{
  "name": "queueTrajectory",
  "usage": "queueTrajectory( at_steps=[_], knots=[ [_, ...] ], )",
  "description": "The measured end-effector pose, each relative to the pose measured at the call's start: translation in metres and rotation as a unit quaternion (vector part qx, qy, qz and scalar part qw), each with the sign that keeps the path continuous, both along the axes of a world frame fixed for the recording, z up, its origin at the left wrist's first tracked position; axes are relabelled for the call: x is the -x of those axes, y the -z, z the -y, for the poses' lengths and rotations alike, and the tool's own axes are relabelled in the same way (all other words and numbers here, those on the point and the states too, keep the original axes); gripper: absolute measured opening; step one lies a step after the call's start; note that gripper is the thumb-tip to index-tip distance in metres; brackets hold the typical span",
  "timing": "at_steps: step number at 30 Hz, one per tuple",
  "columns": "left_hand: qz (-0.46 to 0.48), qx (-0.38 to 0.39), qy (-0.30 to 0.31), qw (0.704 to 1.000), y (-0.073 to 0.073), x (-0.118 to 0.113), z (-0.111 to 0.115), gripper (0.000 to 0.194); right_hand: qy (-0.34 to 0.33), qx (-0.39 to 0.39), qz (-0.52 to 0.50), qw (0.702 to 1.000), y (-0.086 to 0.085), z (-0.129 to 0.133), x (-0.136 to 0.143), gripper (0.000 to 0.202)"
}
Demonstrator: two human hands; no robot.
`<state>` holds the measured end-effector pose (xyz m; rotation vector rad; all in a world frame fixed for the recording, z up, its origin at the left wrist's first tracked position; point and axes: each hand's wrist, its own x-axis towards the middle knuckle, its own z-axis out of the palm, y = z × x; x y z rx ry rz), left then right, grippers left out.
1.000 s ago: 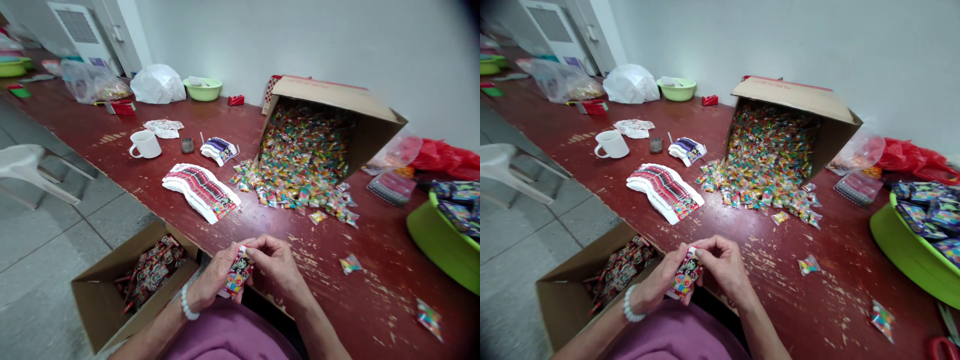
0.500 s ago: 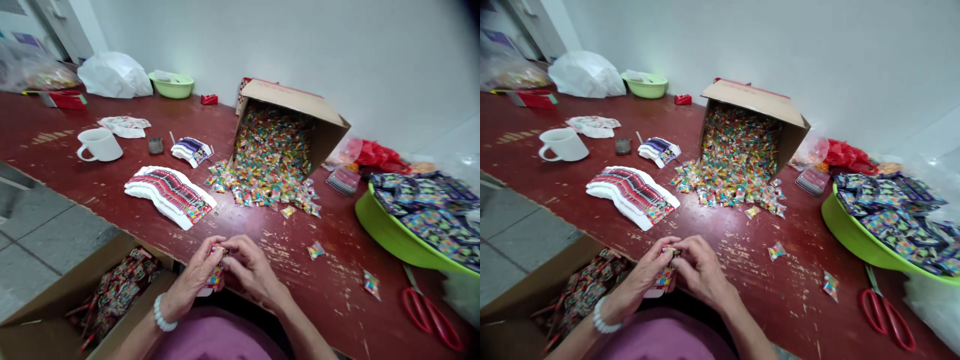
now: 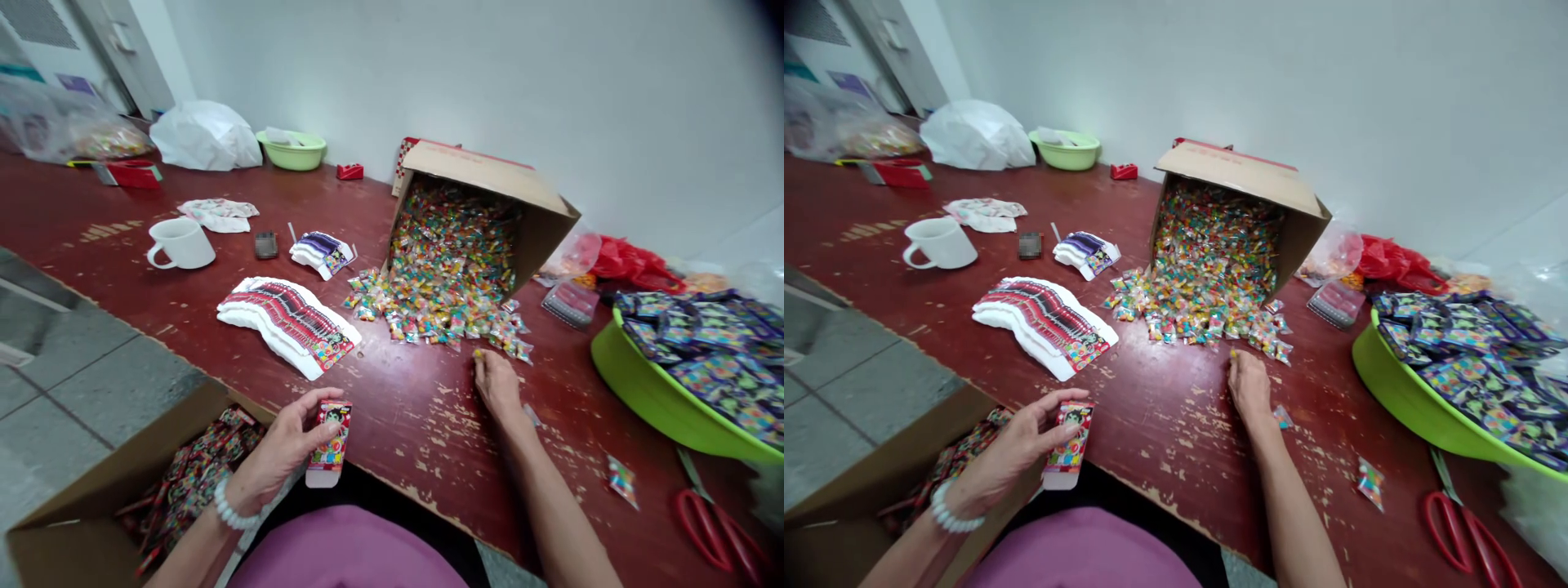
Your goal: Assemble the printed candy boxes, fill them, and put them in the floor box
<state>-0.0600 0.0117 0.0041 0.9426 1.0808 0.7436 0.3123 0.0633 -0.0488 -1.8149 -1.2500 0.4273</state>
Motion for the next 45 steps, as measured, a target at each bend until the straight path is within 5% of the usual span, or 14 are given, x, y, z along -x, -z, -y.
queueTrajectory(
  at_steps=[6,8,10,16,26,36,41,45],
  knots=[
    [0.028,0.020,-0.059,0.998,-0.001,-0.001,-0.006,0.042,-0.056,0.000,-0.209,0.976,-0.032,0.040,0.055,0.047],
    [0.079,0.043,-0.078,0.993,-0.001,-0.006,-0.004,0.049,-0.092,0.023,-0.402,0.911,-0.045,0.057,0.086,0.049],
    [0.130,0.065,-0.078,0.986,0.000,-0.010,-0.001,0.058,-0.121,0.043,-0.448,0.884,-0.055,0.071,0.115,0.037],
    [0.194,0.117,-0.074,0.971,0.005,-0.016,0.012,0.042,-0.169,0.062,-0.438,0.881,-0.052,0.090,0.154,0.029],
    [0.173,0.087,-0.132,0.972,0.008,-0.023,0.023,0.042,-0.112,0.020,-0.347,0.931,-0.056,0.086,0.145,0.022],
    [0.160,0.046,-0.134,0.977,0.002,-0.026,0.028,0.045,-0.192,0.056,-0.259,0.945,-0.062,0.088,0.135,0.022],
    [0.123,-0.001,-0.092,0.988,0.008,-0.026,0.028,0.043,-0.223,0.071,-0.196,0.952,-0.064,0.086,0.128,0.017],
    [0.082,-0.028,0.009,0.996,0.008,-0.028,0.029,0.049,-0.299,0.080,-0.141,0.941,-0.071,0.087,0.131,0.016]
  ],
)
